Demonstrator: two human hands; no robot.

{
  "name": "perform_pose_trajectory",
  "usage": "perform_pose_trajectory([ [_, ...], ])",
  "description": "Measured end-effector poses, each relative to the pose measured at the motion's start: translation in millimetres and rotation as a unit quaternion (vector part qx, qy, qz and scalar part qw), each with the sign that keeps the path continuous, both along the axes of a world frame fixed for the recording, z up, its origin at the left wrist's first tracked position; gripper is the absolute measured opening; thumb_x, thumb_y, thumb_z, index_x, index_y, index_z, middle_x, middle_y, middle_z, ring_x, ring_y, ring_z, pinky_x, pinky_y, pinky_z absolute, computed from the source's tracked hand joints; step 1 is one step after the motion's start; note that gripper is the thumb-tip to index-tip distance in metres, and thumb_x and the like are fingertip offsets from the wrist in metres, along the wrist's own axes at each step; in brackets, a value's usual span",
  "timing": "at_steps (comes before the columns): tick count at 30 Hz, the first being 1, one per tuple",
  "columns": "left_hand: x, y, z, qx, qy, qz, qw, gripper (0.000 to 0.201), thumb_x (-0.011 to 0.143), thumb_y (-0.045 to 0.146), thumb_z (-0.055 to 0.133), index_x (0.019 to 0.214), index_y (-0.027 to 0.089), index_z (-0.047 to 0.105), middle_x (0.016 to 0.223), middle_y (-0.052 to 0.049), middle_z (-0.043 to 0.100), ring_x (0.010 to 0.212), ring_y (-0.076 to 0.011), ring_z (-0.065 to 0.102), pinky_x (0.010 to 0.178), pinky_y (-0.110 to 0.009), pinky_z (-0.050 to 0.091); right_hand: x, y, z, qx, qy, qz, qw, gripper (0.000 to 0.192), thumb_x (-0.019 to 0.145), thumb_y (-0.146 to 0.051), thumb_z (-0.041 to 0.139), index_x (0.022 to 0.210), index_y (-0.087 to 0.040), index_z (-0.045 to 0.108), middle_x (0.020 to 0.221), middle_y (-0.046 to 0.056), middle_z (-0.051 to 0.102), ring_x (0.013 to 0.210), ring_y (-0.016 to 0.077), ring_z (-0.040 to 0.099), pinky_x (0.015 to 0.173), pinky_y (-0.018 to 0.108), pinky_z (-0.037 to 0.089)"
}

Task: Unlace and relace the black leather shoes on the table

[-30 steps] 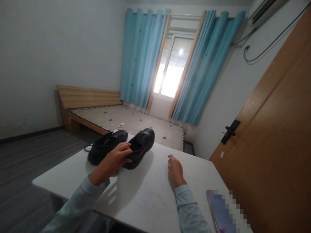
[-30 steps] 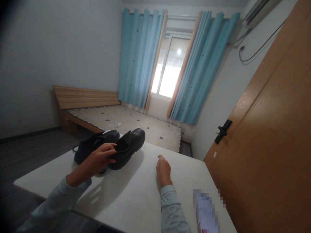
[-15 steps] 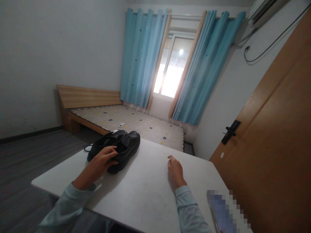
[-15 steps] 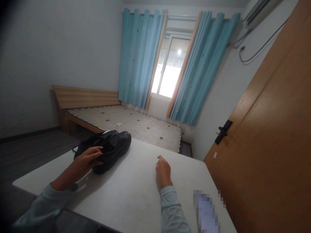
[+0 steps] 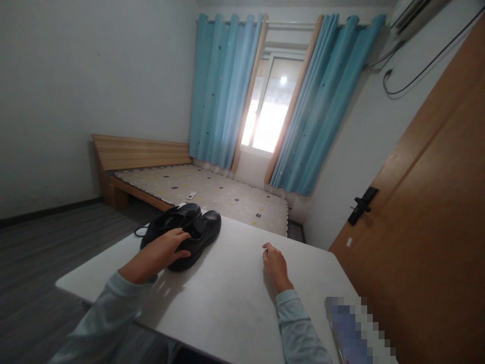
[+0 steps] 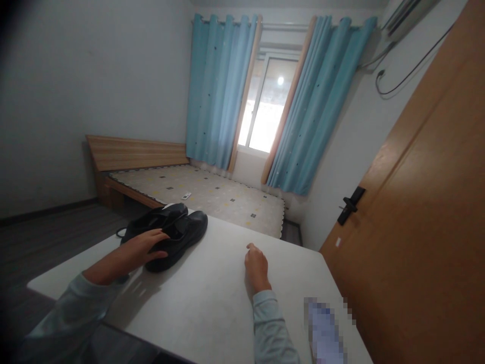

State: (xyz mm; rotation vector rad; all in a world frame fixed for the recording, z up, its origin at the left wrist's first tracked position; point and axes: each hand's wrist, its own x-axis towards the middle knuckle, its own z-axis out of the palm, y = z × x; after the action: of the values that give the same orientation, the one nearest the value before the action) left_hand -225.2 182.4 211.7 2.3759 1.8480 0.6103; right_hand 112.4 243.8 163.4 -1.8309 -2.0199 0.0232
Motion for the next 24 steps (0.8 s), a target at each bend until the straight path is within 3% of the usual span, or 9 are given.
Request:
perform_pose_trajectory([
  [4, 18.0, -7.4, 11.7, 0.019, 0.018, 0.011, 1.0, 0.036, 0.078, 0.033, 0.059, 0.11, 0.015, 0.059, 0.108, -0.011, 0.061, 0.104, -0.0239, 0.057, 0.092, -0.033, 0.042, -0.5, -0.4, 0.6, 0.001, -0.004, -0.001, 1.0, 0.03, 0.088, -0.013, 0.037, 0.108, -0.017, 0.059, 0.097, 0.009, 0.07, 0.089, 0.0168, 0.064, 0.071, 0.023, 0.039],
  [12, 56.4, -16.4, 14.8, 0.031, 0.063, -0.025, 0.997, 0.031, 0.082, 0.033, 0.058, 0.11, 0.021, 0.058, 0.109, -0.009, 0.062, 0.098, -0.0237, 0.059, 0.087, -0.036, 0.042, -2.1, -0.8, 2.5, -0.007, -0.006, 0.001, 1.0, 0.03, 0.088, -0.012, 0.038, 0.106, -0.017, 0.06, 0.098, 0.009, 0.07, 0.09, 0.0165, 0.064, 0.072, 0.023, 0.039],
  [24, 117.7, -21.3, 21.2, 0.059, 0.042, -0.138, 0.988, 0.019, 0.087, 0.032, 0.053, 0.098, 0.018, 0.06, 0.095, -0.007, 0.061, 0.089, -0.0194, 0.06, 0.079, -0.03, 0.045, -3.6, -1.9, 6.0, -0.012, 0.001, 0.021, 1.0, 0.029, 0.087, -0.013, 0.039, 0.105, -0.018, 0.062, 0.1, 0.008, 0.07, 0.091, 0.0165, 0.064, 0.074, 0.022, 0.039],
])
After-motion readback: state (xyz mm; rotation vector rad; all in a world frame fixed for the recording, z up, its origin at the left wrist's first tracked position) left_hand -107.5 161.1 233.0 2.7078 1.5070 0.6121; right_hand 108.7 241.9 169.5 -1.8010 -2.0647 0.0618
